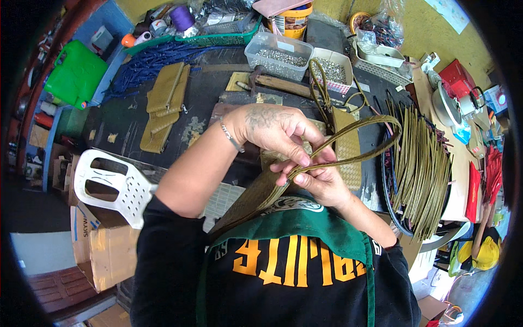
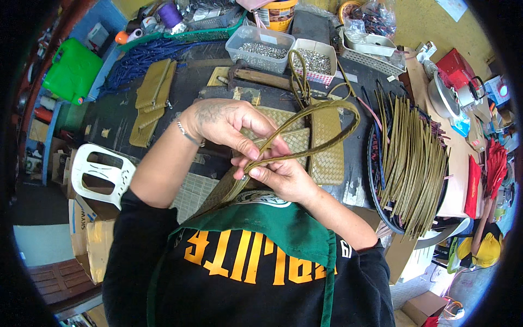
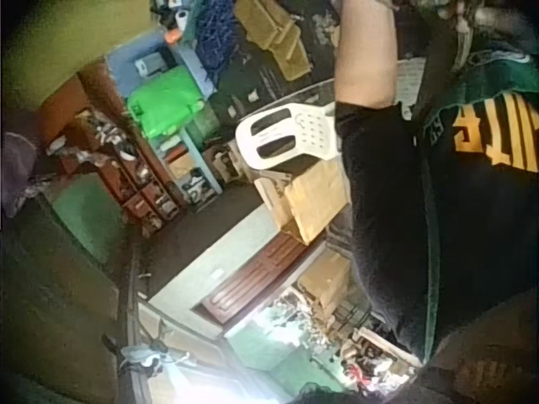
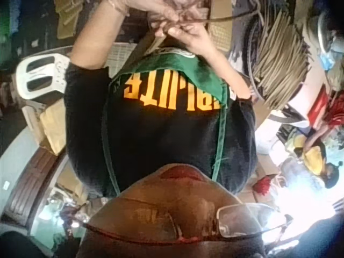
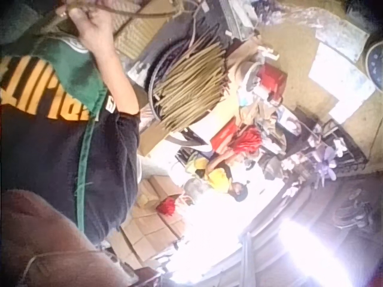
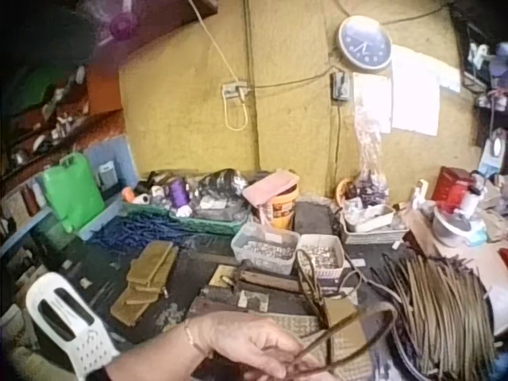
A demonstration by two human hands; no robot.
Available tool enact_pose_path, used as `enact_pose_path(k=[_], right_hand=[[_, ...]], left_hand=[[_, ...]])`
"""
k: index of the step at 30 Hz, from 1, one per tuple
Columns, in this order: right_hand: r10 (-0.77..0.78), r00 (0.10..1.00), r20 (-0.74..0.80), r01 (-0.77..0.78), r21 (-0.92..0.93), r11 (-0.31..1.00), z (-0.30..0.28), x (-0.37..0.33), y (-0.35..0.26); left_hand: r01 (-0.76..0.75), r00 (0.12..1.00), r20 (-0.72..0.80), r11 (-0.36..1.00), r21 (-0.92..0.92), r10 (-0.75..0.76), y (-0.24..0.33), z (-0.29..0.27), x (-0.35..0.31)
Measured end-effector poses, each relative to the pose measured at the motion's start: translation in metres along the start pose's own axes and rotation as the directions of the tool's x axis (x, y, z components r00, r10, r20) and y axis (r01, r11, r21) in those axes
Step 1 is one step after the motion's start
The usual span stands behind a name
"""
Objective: The person assembles woven bags by selecting woven strips and attaching them to the handles of a woven bag by hand, then placing smaller woven pouches into the bag.
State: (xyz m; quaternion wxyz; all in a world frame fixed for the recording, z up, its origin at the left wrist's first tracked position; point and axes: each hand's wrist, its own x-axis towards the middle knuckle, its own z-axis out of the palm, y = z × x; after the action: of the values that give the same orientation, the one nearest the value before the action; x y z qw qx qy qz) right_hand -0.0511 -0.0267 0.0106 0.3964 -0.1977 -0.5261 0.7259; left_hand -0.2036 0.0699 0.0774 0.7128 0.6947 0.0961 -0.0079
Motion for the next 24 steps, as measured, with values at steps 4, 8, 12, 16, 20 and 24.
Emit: enact_pose_path(k=[4,8,12,16,20,24], right_hand=[[-0.006,1.0,0.031,0.007,-0.054,0.999,-0.009,0.0,0.0],[0.013,0.999,0.033,-0.012,-0.02,1.0,-0.019,-0.001,-0.002],[-0.013,0.999,-0.045,0.015,0.058,0.998,-0.015,0.001,-0.001],[-0.017,0.982,-0.189,0.014,-0.016,1.0,-0.011,-0.003,0.005],[-0.084,0.966,-0.246,0.082,-0.018,0.996,-0.004,-0.009,0.009],[-0.106,0.96,-0.26,0.087,-0.082,0.993,0.004,-0.01,0.005]], left_hand=[[-0.146,0.988,0.009,0.964,-0.222,0.152,-0.016,-0.002,0.01],[-0.252,0.963,-0.003,0.896,-0.365,0.269,-0.029,-0.007,0.022],[-0.38,0.923,-0.07,0.865,-0.327,0.379,-0.043,-0.012,0.026],[-0.23,0.913,-0.358,0.972,-0.055,0.195,-0.033,0.007,0.011],[0.101,0.745,-0.58,0.803,0.587,0.331,-0.047,0.058,-0.015],[0.222,0.67,-0.668,0.77,0.598,0.326,-0.041,0.092,-0.012]])
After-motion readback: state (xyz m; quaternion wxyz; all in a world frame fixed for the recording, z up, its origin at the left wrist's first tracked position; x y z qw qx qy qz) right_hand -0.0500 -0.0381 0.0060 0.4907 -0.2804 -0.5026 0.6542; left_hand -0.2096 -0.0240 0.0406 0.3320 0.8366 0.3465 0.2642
